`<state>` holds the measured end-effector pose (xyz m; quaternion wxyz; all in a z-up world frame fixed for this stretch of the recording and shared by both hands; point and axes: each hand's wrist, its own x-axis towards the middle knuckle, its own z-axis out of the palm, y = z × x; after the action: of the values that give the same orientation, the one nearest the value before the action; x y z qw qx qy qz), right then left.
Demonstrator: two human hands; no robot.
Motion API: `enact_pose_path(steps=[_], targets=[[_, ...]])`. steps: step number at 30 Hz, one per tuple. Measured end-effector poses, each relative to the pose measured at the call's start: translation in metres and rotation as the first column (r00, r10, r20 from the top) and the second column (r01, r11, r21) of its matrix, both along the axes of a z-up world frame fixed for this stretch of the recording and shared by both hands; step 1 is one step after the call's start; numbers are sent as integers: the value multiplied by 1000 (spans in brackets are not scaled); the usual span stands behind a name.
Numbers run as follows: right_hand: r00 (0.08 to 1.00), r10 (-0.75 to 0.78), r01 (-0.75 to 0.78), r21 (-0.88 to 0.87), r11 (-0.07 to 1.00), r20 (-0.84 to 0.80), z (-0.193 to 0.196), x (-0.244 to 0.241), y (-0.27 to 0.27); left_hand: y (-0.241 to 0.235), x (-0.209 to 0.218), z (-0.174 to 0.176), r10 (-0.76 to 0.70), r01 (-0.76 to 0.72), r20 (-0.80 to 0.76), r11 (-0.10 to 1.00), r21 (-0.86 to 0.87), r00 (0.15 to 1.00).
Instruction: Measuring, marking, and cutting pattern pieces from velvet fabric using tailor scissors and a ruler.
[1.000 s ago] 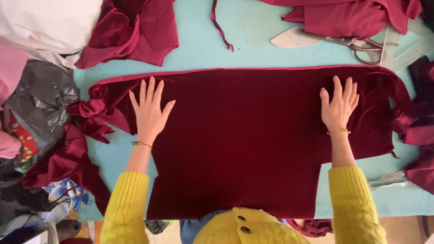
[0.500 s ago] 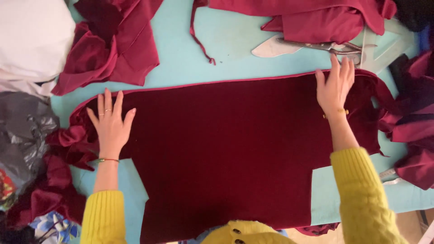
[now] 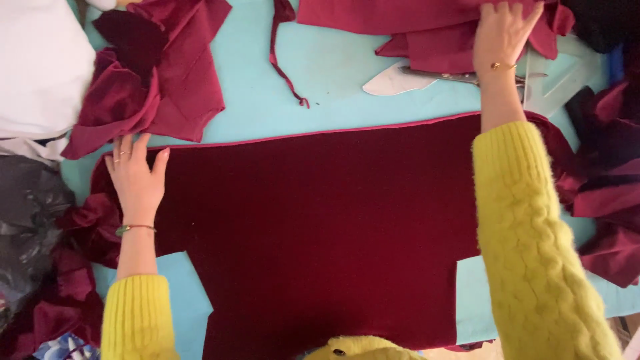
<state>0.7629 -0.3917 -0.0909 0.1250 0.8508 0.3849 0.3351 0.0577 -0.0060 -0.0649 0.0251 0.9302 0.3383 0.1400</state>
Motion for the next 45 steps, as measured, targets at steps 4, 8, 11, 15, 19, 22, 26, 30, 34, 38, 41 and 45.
enact_pose_path(steps=[4, 8, 11, 15, 19, 22, 26, 30, 34, 38, 41, 45], targets=[[995, -84, 74, 149, 986, 62, 2, 37, 0, -2, -1, -5, 47, -46, -4, 985, 167, 999], [990, 2, 24, 182, 983, -138, 98, -53, -3, -22, 1, 0, 90, -102, 100, 989, 112, 991], [939, 86, -11, 220, 975, -333, 165, -118, -18, -47, 11, 14, 120, -127, 142, 991, 39, 983], [800, 207, -42, 292, 956, -563, 289, -258, -28, -116, 53, 50, -105, 155, 398, 984, -93, 911], [595, 335, -70, 369, 927, -731, 352, -341, -49, -234, 90, 110, -252, 513, 548, 761, -397, 798], [373, 352, -224, 285, 932, -858, 378, -406, -65, -303, 92, 141, -258, 586, 556, 585, -560, 790], [51, 231, -56, 228, 972, -972, 391, -444, -84, -357, 64, 148, -328, 615, 535, 570, -545, 778], [-287, 203, 65, 193, 979, -936, 363, -428, -112, -355, 16, 128, -256, 509, 440, 451, -733, 861], [-146, 12, 115, -5, 993, -989, 339, -424, -97, -314, -35, 106, 2, 366, 376, -230, -902, 927], [-5, 112, -72, 112, 991, -994, 218, -357, -100, -268, -59, 50, 22, 338, 337, -49, -940, 941], [505, 171, -170, 96, 981, -846, 141, -326, -117, -260, -74, 15, 810, 452, -101, -421, -786, 578], [581, 405, -357, 226, 906, -706, 95, -365, -153, -267, -99, 27, 920, 489, -60, -261, -832, 388]])
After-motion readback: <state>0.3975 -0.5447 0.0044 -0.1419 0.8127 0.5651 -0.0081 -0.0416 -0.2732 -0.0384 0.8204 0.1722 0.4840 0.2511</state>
